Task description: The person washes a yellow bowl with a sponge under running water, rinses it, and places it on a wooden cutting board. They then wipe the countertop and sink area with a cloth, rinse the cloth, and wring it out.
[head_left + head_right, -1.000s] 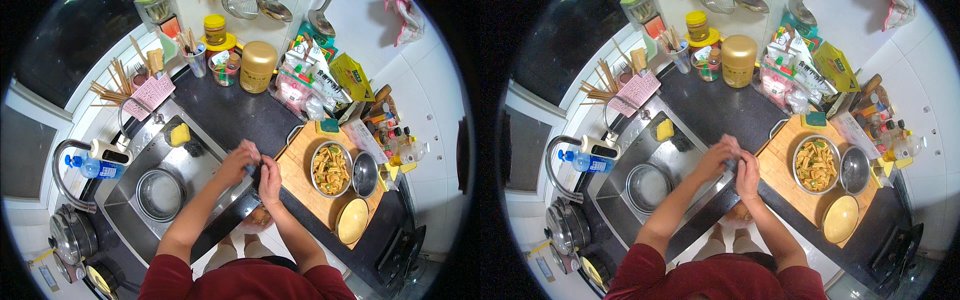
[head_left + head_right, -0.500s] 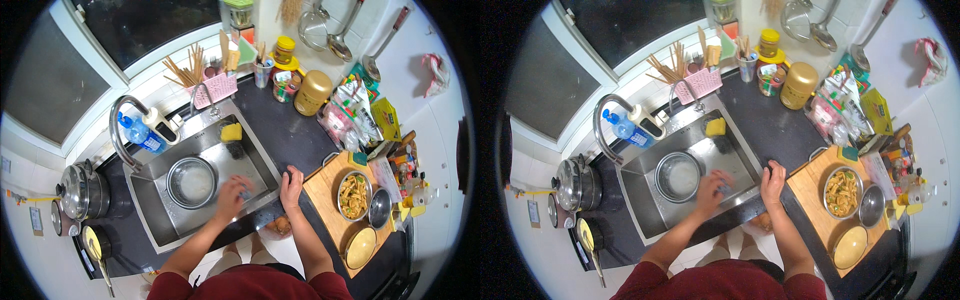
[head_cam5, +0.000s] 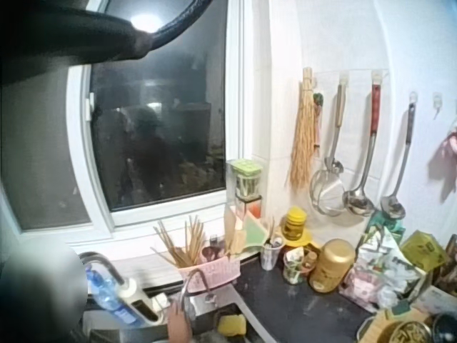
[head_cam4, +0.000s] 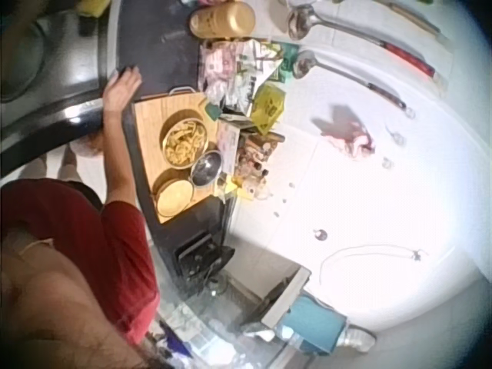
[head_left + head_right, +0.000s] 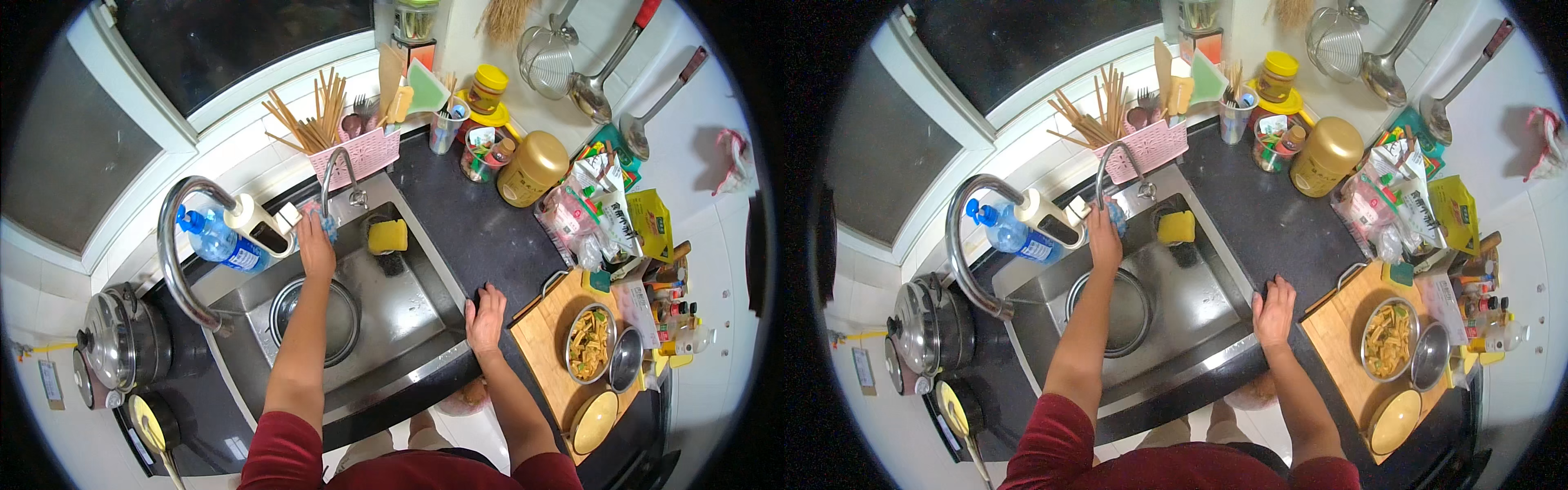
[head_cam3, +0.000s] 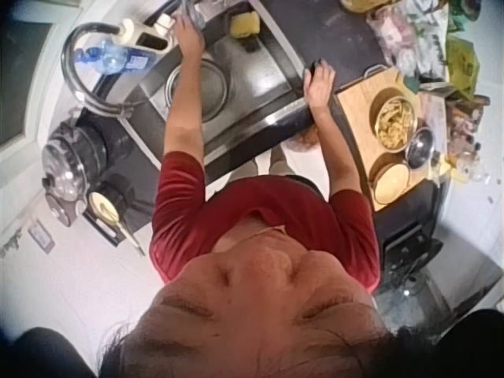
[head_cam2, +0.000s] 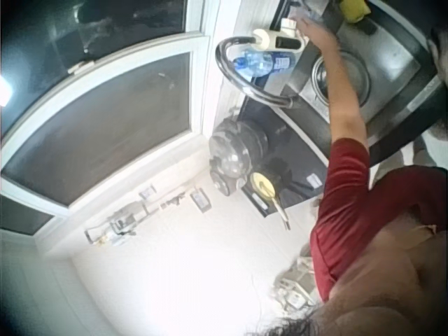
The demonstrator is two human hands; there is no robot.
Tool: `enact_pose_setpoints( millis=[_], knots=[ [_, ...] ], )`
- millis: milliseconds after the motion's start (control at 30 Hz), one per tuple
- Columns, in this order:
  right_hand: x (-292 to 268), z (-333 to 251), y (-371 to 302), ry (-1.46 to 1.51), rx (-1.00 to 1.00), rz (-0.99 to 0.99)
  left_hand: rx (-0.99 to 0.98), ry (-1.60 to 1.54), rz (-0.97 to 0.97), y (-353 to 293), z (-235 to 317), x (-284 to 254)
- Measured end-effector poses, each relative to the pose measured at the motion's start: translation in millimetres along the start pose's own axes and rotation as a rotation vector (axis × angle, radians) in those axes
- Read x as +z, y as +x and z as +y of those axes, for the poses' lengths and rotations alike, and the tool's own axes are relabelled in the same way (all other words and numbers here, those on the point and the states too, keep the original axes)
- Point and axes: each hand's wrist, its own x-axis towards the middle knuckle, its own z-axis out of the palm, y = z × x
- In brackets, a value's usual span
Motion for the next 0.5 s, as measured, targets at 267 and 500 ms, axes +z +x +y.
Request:
enact_pose_setpoints(
  millis=[267, 500],
  knots=[
    [1, -3, 5, 0.004, -0.005, -0.007, 0.026, -0.015, 0.042, 31, 11, 35],
    [1, -1, 7, 0.007, 0.002, -0.003, 0.181, -0.169, -0.071, 16, 27, 20]
  ],
)
